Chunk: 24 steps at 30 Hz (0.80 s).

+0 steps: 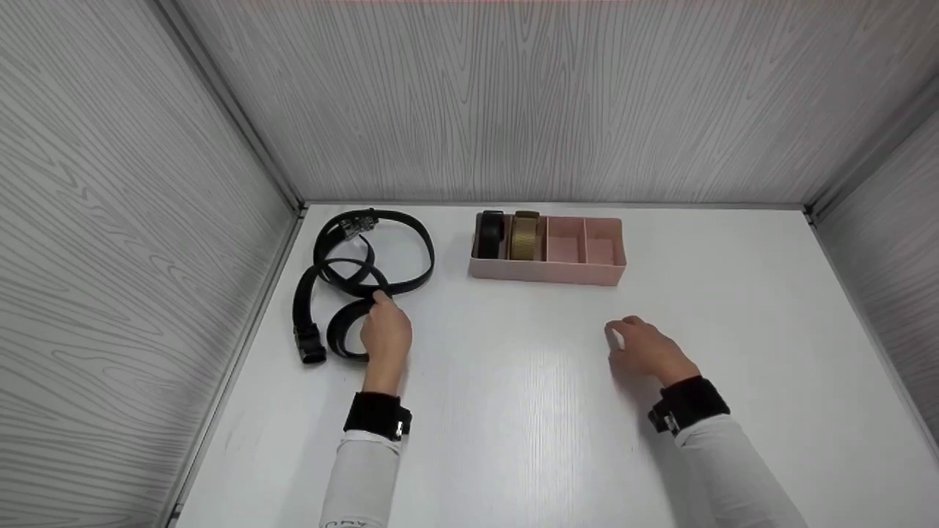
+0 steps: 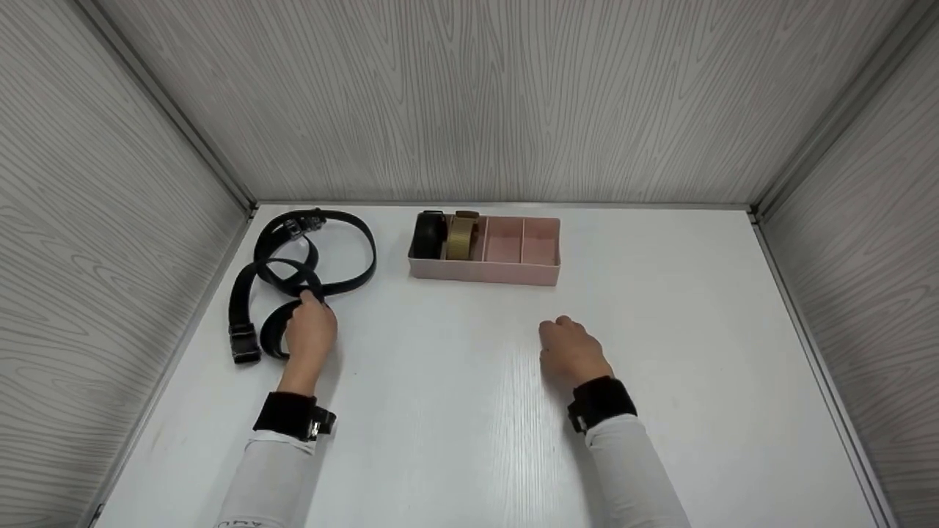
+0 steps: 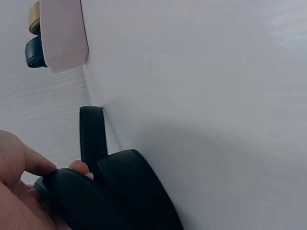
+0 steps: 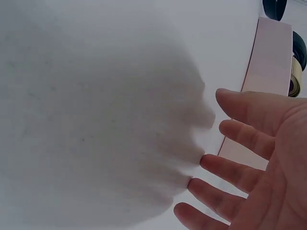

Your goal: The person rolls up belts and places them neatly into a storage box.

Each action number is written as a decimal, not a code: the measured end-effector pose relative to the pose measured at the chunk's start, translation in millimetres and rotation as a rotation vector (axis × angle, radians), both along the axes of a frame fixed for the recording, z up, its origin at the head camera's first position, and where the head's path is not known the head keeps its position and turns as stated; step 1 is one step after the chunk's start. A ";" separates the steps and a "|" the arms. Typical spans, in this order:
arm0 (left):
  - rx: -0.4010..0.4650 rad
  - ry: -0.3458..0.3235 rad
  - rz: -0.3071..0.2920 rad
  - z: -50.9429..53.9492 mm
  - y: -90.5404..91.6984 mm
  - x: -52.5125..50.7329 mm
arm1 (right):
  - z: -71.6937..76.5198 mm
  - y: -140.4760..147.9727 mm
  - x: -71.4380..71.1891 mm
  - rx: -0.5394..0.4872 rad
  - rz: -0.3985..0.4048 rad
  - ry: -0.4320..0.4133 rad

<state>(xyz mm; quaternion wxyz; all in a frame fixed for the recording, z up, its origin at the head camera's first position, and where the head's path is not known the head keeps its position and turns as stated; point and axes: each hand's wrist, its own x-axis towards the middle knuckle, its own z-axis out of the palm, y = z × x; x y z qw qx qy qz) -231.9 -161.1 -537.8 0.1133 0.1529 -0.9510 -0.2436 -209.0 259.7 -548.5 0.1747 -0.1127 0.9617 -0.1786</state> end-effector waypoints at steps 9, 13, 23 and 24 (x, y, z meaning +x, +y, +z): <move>-0.082 0.297 -0.080 39.3 32.6 35.8 | 16.1 -23.5 6.3 -0.112 0.136 0.145; -0.150 0.413 -0.196 48.1 57.9 56.8 | 31.4 -43.1 13.0 -0.193 0.221 0.272; -0.421 0.397 -0.566 38.6 121.6 100.6 | 55.2 -86.0 27.8 -0.272 0.526 0.608; -0.441 0.383 -0.594 35.6 125.3 102.3 | 55.0 -86.6 28.2 -0.275 0.542 0.610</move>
